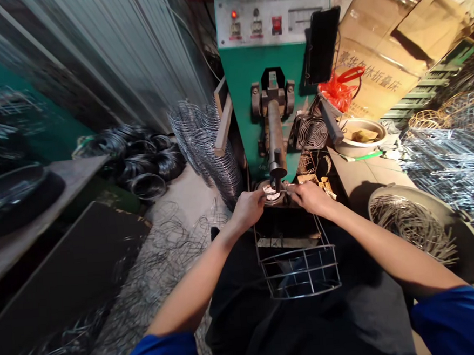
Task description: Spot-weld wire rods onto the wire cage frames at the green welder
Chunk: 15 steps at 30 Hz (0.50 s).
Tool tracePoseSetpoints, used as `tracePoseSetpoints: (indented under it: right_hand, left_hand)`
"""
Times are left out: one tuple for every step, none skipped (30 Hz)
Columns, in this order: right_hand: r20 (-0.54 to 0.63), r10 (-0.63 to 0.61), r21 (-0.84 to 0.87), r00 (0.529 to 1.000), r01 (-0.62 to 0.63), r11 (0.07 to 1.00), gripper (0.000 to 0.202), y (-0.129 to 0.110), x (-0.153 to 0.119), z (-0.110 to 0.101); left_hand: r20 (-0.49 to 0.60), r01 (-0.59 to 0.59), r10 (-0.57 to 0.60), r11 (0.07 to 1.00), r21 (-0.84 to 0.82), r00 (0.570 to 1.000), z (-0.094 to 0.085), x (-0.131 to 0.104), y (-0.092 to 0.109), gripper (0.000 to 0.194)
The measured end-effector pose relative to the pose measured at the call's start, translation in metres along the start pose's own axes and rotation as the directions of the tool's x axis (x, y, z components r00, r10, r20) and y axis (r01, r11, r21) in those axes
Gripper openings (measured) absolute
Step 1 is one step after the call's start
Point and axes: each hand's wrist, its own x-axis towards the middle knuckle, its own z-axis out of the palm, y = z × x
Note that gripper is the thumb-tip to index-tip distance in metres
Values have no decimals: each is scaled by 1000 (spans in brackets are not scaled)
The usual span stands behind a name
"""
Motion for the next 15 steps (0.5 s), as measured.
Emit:
tracePoseSetpoints:
  right_hand:
    - [-2, -8, 1, 1000, 8, 1000, 30, 1, 0, 0]
    - [-6, -18, 2, 1000, 18, 1000, 29, 1, 1, 1]
    - [-8, -30, 4, 1000, 30, 1000, 28, 2, 1, 1]
    - [-12, -38, 9, 999, 38, 999, 28, 3, 1, 1]
    - [-14, -44, 16, 999, 44, 999, 28, 3, 2, 1]
    - [-12, -46, 26, 999, 46, 999, 28, 3, 2, 0]
    - [-7, -46, 36, 999, 46, 998, 28, 2, 2, -1]
    - [-2, -45, 45, 999, 45, 998, 28, 2, 2, -2]
    - [3, -45, 51, 999, 45, 998, 28, 2, 1, -2]
    - [6, -48, 55, 999, 48, 997, 27, 2, 1, -3]
    - [6, -52, 55, 999, 51, 997, 26, 2, 1, -3]
    - [3, -54, 55, 999, 54, 997, 26, 2, 1, -3]
    - [-1, -54, 54, 999, 54, 997, 26, 2, 1, -3]
    - [-3, -51, 54, 999, 51, 997, 26, 2, 1, -3]
    - [-2, -49, 56, 999, 49, 997, 26, 2, 2, -3]
  left_hand:
    - [0, -2, 2, 1000, -4, 1000, 1, 0, -1, 20]
    - [1, -4, 4, 1000, -9, 1000, 1, 0, -1, 20]
    - [2, -5, 5, 1000, -14, 1000, 2, 0, -1, 20]
    - [2, -6, 6, 1000, -20, 1000, 2, 0, -1, 20]
    - [3, -6, 6, 1000, -26, 1000, 3, 0, -1, 20]
    - [5, -5, 6, 999, -32, 1000, 3, 0, -1, 20]
    - [6, -4, 4, 999, -37, 1000, 3, 0, -1, 20]
    - [8, -2, 2, 999, -41, 1000, 3, 0, 0, 20]
    - [9, 0, 1, 999, -45, 1000, 2, 0, 0, 21]
    - [11, 1, 0, 999, -47, 1000, 1, 0, 1, 21]
    - [12, 1, 0, 999, -49, 1000, 1, 0, 1, 21]
    - [13, 1, 0, 999, -49, 1000, 0, 0, 2, 20]
    - [15, 0, 1, 999, -50, 1000, -1, 0, 2, 20]
    - [17, -2, 3, 999, -50, 1000, -2, 1, 2, 19]
    - [20, -4, 5, 999, -52, 1000, -3, 1, 2, 19]
